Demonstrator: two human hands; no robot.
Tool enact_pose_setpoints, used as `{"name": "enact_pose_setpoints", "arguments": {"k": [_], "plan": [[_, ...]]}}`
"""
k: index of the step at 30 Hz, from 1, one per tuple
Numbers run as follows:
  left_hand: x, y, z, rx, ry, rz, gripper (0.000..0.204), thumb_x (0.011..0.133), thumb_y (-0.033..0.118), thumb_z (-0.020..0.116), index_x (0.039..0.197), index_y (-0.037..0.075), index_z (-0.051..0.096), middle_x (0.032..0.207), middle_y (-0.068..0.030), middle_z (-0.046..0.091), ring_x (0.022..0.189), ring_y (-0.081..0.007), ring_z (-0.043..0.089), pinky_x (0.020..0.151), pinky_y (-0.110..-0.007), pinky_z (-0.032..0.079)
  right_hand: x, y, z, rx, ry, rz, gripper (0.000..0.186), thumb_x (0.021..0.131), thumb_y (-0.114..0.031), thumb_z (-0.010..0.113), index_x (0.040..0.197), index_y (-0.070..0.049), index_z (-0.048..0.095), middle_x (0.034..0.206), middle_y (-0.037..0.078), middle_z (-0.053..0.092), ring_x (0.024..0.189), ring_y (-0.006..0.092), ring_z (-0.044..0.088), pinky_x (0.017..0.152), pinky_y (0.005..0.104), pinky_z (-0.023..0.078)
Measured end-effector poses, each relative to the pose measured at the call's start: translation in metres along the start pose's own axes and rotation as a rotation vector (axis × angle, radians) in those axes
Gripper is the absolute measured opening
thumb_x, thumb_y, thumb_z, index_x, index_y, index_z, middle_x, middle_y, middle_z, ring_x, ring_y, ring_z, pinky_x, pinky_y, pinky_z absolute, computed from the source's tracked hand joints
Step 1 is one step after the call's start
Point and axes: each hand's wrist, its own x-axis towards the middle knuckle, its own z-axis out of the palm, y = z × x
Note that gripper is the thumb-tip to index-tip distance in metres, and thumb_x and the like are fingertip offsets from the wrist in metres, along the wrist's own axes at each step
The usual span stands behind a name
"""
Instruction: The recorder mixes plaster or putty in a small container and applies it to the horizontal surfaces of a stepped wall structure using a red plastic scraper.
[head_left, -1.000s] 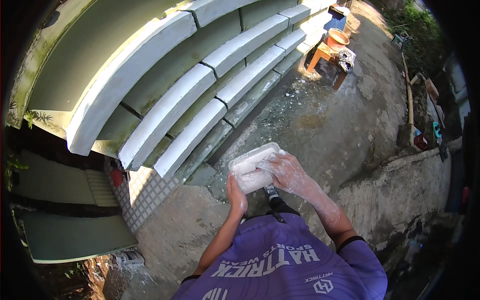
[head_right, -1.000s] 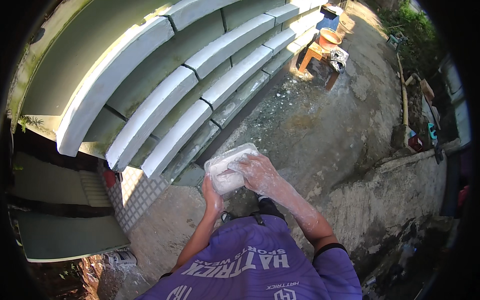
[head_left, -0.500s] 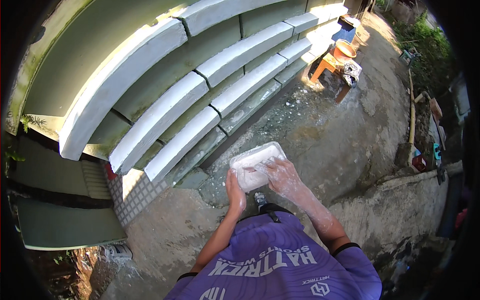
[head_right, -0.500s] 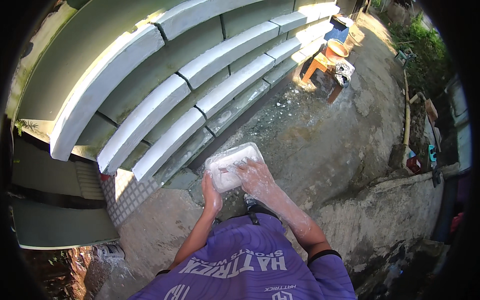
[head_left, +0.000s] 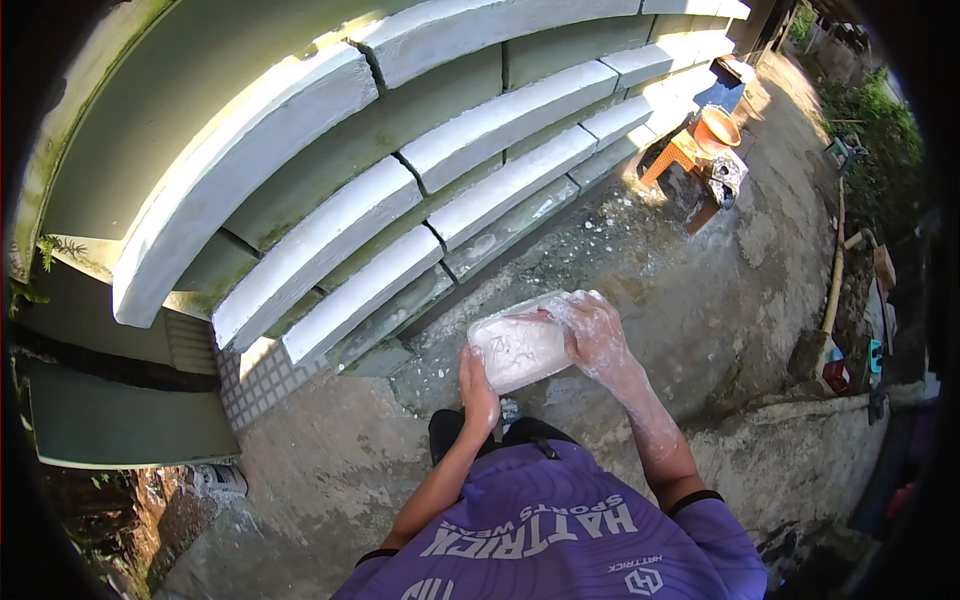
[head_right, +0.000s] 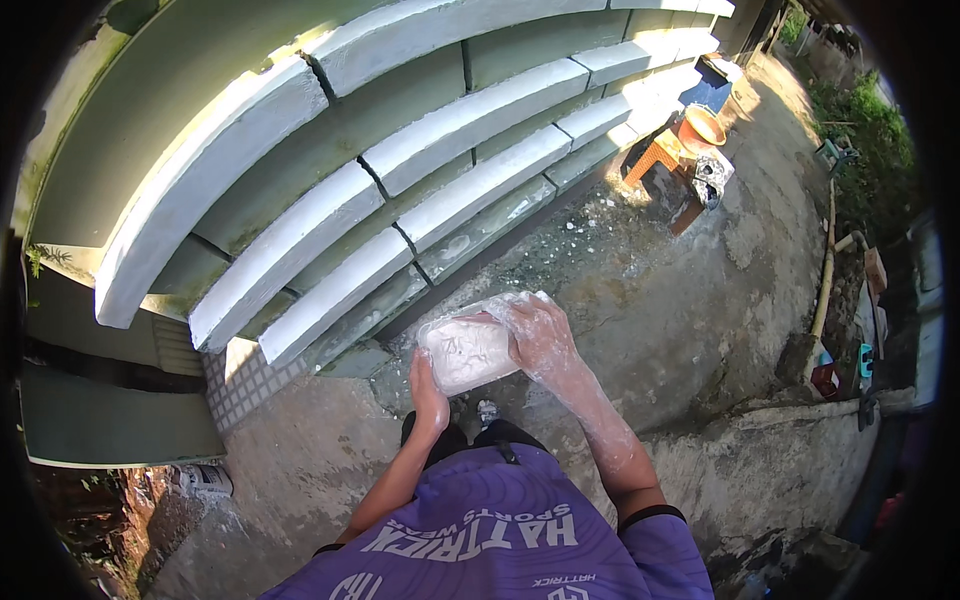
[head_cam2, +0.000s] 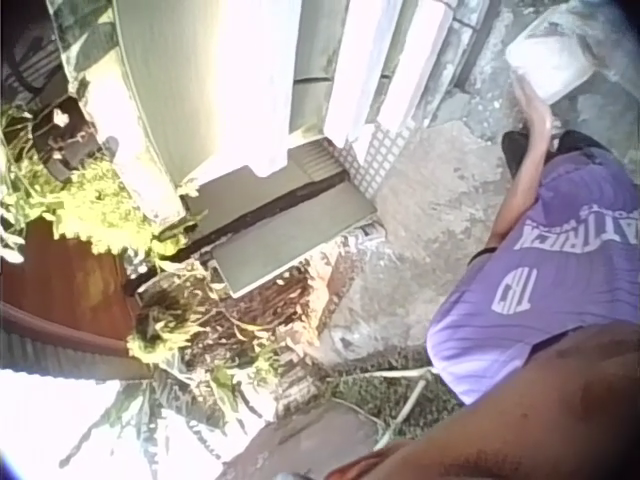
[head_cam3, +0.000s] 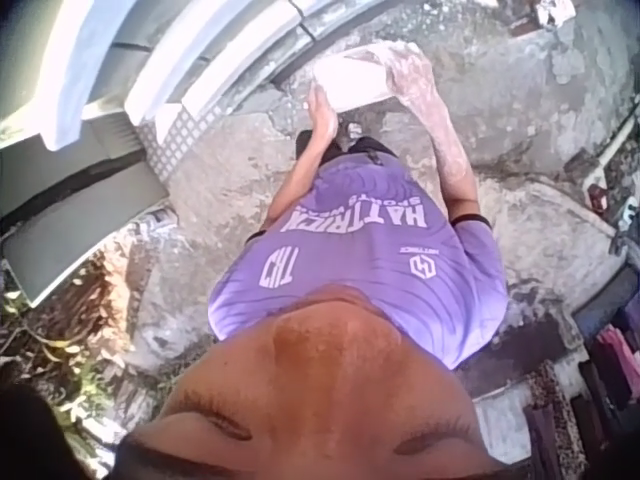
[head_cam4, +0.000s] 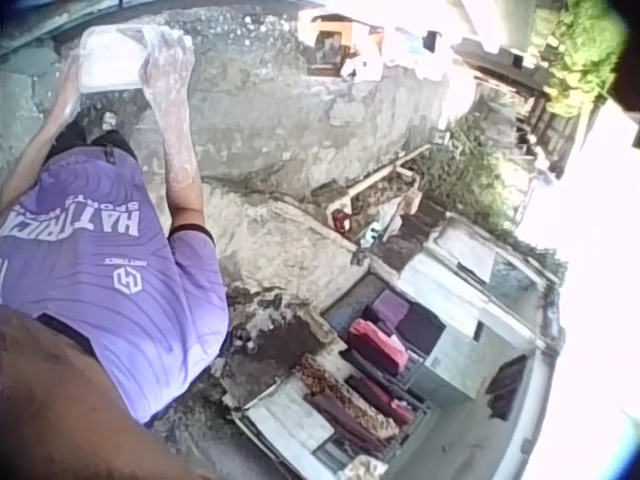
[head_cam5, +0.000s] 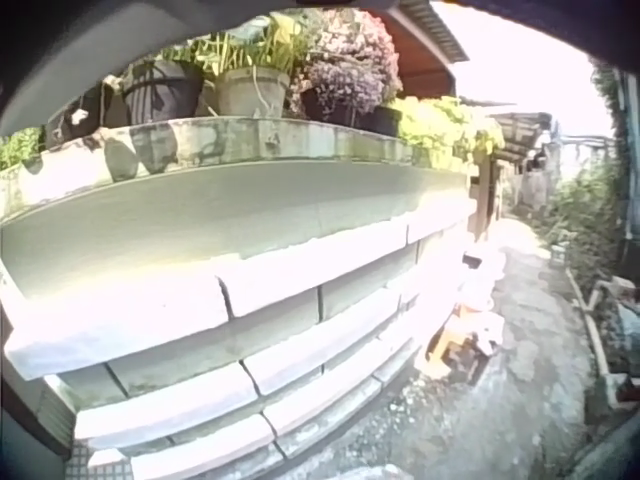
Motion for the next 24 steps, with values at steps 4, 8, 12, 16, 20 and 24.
{"name": "enact_pose_setpoints", "arguments": {"k": [4,8,12,16,20,24], "plan": [[0.019,0.001,0.008,-0.014,-0.074,-0.042,0.055,0.099,0.032,0.035,0.133,-0.012,0.034,0.132,-0.0190,0.044,0.121,-0.0225,0.042,0.104,-0.030,0.028,-0.004,-0.005,0.010,-0.112,-0.058,0.030,0.049,0.063,-0.003,0.065,0.110,-0.011,0.059,0.102,0.009,0.064,0.096,0.0301,0.058,0.086,0.0429,0.045],[0.044,-0.009,0.005,-0.120,-0.014,-0.134,0.056,0.099,0.034,0.037,0.136,-0.008,0.031,0.137,-0.0170,0.038,0.125,-0.0234,0.038,0.107,-0.032,0.026,-0.011,-0.013,0.008,-0.076,-0.107,0.055,0.053,0.063,-0.007,0.068,0.114,-0.014,0.058,0.103,0.007,0.063,0.099,0.0288,0.057,0.086,0.0416,0.044],[0.068,-0.006,0.008,-0.091,-0.016,-0.093,0.056,0.099,0.033,0.036,0.132,-0.012,0.035,0.133,-0.0209,0.043,0.122,-0.0251,0.043,0.104,-0.031,0.028,0.003,-0.011,0.001,-0.014,-0.104,0.122,0.054,0.063,-0.004,0.066,0.115,-0.014,0.059,0.107,0.008,0.061,0.103,0.0303,0.056,0.094,0.0428,0.041],[0.084,0.016,0.005,0.049,-0.123,-0.081,0.055,0.100,0.032,0.034,0.133,-0.012,0.034,0.135,-0.0223,0.041,0.123,-0.0262,0.042,0.104,-0.032,0.029,0.036,-0.011,0.007,-0.029,-0.162,0.149,0.054,0.063,-0.002,0.064,0.115,-0.013,0.059,0.108,0.008,0.061,0.103,0.0300,0.056,0.094,0.0427,0.040],[0.104,0.039,-0.006,-0.018,-0.185,-0.127,0.056,0.099,0.033,0.035,0.135,-0.010,0.029,0.139,-0.0200,0.036,0.127,-0.0248,0.037,0.106,-0.032,0.026,0.064,-0.002,0.005,-0.067,0.073,0.180,0.051,0.060,0.001,0.061,0.110,-0.012,0.061,0.101,0.010,0.063,0.097,0.0309,0.057,0.084,0.0418,0.044],[0.121,0.045,-0.022,-0.014,-0.275,-0.076,0.053,0.100,0.030,0.033,0.135,-0.010,0.031,0.135,-0.0198,0.039,0.124,-0.0239,0.040,0.104,-0.031,0.028,0.082,-0.006,0.019,-0.181,0.082,0.199,0.048,0.059,0.000,0.063,0.106,-0.012,0.062,0.097,0.008,0.064,0.092,0.0294,0.058,0.080,0.0404,0.046]]}}
